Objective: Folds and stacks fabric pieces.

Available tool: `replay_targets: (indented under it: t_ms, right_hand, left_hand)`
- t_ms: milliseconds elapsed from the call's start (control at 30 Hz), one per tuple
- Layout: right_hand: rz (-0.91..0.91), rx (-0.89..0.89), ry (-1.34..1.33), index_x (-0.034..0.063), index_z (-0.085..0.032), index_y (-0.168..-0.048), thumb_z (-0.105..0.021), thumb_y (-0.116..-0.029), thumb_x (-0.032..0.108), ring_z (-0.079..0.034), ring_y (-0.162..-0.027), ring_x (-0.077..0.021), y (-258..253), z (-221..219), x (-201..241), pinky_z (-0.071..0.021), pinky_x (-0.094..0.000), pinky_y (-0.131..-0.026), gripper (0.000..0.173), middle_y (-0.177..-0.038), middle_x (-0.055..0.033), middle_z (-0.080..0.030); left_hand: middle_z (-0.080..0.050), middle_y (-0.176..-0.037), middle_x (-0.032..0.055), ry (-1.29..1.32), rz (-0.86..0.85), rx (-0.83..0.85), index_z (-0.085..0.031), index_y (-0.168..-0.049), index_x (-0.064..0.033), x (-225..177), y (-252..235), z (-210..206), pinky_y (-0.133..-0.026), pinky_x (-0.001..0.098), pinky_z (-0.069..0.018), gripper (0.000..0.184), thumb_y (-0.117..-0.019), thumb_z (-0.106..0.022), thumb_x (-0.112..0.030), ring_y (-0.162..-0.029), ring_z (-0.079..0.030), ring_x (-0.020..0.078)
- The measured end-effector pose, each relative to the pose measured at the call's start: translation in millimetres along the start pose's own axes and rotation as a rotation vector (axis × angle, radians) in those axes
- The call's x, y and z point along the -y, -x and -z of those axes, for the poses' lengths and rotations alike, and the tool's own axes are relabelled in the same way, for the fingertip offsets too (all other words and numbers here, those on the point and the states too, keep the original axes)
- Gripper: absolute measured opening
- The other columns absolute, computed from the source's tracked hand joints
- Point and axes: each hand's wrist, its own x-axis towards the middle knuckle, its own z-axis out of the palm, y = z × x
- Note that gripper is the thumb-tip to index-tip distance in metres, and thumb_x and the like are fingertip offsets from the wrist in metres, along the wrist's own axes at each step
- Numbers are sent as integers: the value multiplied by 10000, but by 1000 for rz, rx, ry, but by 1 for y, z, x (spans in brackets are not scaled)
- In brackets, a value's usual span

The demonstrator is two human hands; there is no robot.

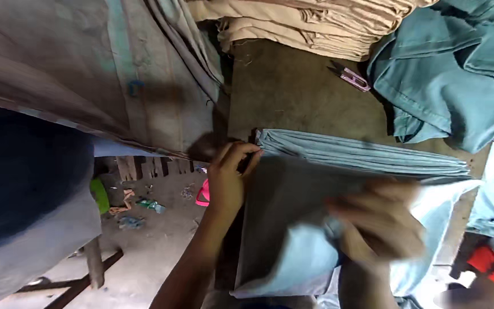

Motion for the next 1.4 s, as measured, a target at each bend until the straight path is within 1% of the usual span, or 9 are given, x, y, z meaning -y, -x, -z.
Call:
replay_targets:
  t_ms: [100, 200, 267, 400, 533, 833, 1033, 1267, 1400]
  right_hand:
    - [-63, 43, -48, 63, -738, -955, -660, -975, 148, -621, -895, -107, 3, -49, -36, -464, -256, -861, 117, -893, -34, -721]
    - [-71, 53, 11, 49, -680, -1081, -651, -990, 168, -612, -1058, -192, 6, -67, -46, -473, -307, -963, 153, -1088, -101, -683]
    - [-78, 100, 93, 96, -638, -1168, -570, -1021, 186, -516, -1188, -212, 6, -63, -42, -385, -358, -1049, 185, -1253, -105, -567]
    - [-66, 160, 13, 122, -652, -1022, -472, -1051, 156, -553, -1306, -164, 9, -41, -29, -245, -499, -1179, 185, -1182, -28, -714]
    - [9, 102, -124, 125, -612, -1065, -459, -1074, 166, -640, -1061, -76, 4, -10, 0, -399, -381, -1162, 159, -1036, 3, -664]
    - [-30, 131, 31, 19, -672, -1237, -626, -1008, 129, -668, -1037, -173, 11, -35, -34, -484, -346, -1048, 258, -1033, -112, -705]
    - [-40, 91, 20, 131, -656, -991, -551, -1042, 200, -517, -1295, -150, 12, -17, -26, -395, -352, -1148, 135, -1196, -33, -606]
    - [-5, 100, -37, 76, -655, -1040, -548, -1058, 163, -646, -999, -81, 11, -8, -23, -413, -369, -1131, 140, -980, -29, -675]
    - [-22, 137, -60, 65, -689, -1134, -574, -1046, 158, -635, -1047, -124, 11, -19, -29, -425, -369, -1120, 172, -1020, -50, -674]
  left_hand:
    - [-712, -1103, 102, 78, 20, 25, -680, -1079, -8, -19, 4, 4, -921, 290, -568, 172, -986, -675, -153, -1041, -687, 136]
    - [-711, -997, 50, 287, 2, 5, -650, -1078, -5, -36, 13, 12, -808, 237, -603, 164, -959, -706, -104, -888, -697, 66]
    - [-721, -1041, 9, 487, -66, 18, -642, -1124, -44, -36, 16, 16, -847, 251, -612, 185, -961, -708, -100, -932, -706, 65]
    - [-727, -1111, 19, 453, -41, 2, -612, -1225, -58, -16, 13, 14, -847, 265, -610, 214, -1026, -618, -138, -956, -717, 78]
    - [-681, -1202, 167, 55, 32, 48, -690, -1247, -13, 10, 1, -4, -829, 288, -595, 314, -992, -681, -196, -957, -709, 161]
    - [-723, -987, -11, 326, 24, -20, -693, -1060, -50, -44, 22, 10, -862, 232, -582, 149, -932, -714, -122, -941, -682, 33]
    - [-706, -1098, 100, 191, 36, 14, -626, -1245, 22, -14, 12, -1, -863, 269, -559, 301, -1033, -600, -191, -962, -675, 94]
    - [-710, -1076, 121, 50, -29, -134, -702, -1057, 3, 9, 4, -18, -824, 211, -554, 149, -977, -684, -122, -950, -680, 99]
    - [-654, -1268, 178, -18, 60, 9, -567, -1280, 11, -2, 4, -11, -888, 345, -558, 385, -978, -690, -194, -1100, -667, 219]
